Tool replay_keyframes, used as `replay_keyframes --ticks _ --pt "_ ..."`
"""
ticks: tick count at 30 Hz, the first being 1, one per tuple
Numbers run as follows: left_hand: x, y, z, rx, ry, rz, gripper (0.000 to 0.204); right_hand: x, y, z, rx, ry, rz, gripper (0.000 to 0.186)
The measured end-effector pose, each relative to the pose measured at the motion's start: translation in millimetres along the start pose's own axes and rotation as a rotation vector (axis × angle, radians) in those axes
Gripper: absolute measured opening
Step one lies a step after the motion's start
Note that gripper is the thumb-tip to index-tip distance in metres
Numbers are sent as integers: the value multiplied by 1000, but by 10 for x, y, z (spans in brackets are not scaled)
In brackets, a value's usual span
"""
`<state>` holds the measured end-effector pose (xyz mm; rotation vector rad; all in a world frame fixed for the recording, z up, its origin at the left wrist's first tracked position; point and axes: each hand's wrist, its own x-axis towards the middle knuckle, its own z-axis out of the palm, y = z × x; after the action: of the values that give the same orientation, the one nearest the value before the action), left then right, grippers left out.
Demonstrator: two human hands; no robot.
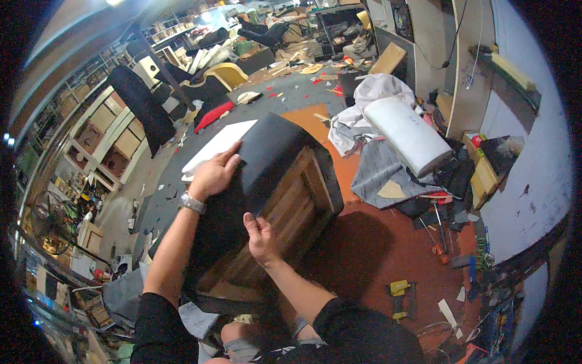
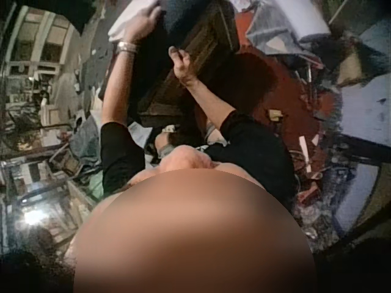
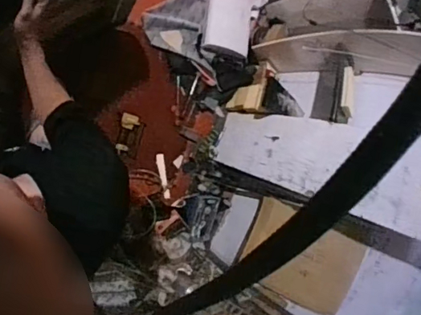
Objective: The person wraps a rectangular foam seat with black upholstery fabric, smoothing and tucking the material around the edges. They repeatedly flip the seat and use a staple gun to secure the fabric to the underside, working around all sides.
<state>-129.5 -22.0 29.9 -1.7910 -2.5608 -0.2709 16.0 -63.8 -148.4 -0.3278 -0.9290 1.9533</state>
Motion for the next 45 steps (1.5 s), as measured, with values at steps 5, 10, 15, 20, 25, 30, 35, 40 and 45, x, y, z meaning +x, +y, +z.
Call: replay_keyframes --ticks 5,10,15,20,25,30,35,40,45 --pt "-434 431 151 436 158 133 50 -29 114 93 -7 62 14 34" --pt "-592 525 225 455 196 130 58 39 206 38 -76 21 92 32" --pt "-661 715 354 413 349 -165 110 100 180 -913 -460 -299 -74 25" --pt "-745 828 388 372 364 -195 109 -753 -154 -2898 -1112 252 99 34" --pt "-731 850 420 386 401 -177 110 -2408 -369 -4347 -1776 682 953 99" --pt "-701 829 453 420 400 -185 112 -2832 -173 -4690 -1745 549 986 112" --pt "-697 839 458 420 388 -193 111 -2064 -435 -4191 -909 668 660 56" --pt "-716 857 461 425 396 -183 109 -779 -996 -2803 -805 180 203 28" --pt "-710 843 453 427 404 -172 108 28 -1283 -1552 -357 87 213 27"
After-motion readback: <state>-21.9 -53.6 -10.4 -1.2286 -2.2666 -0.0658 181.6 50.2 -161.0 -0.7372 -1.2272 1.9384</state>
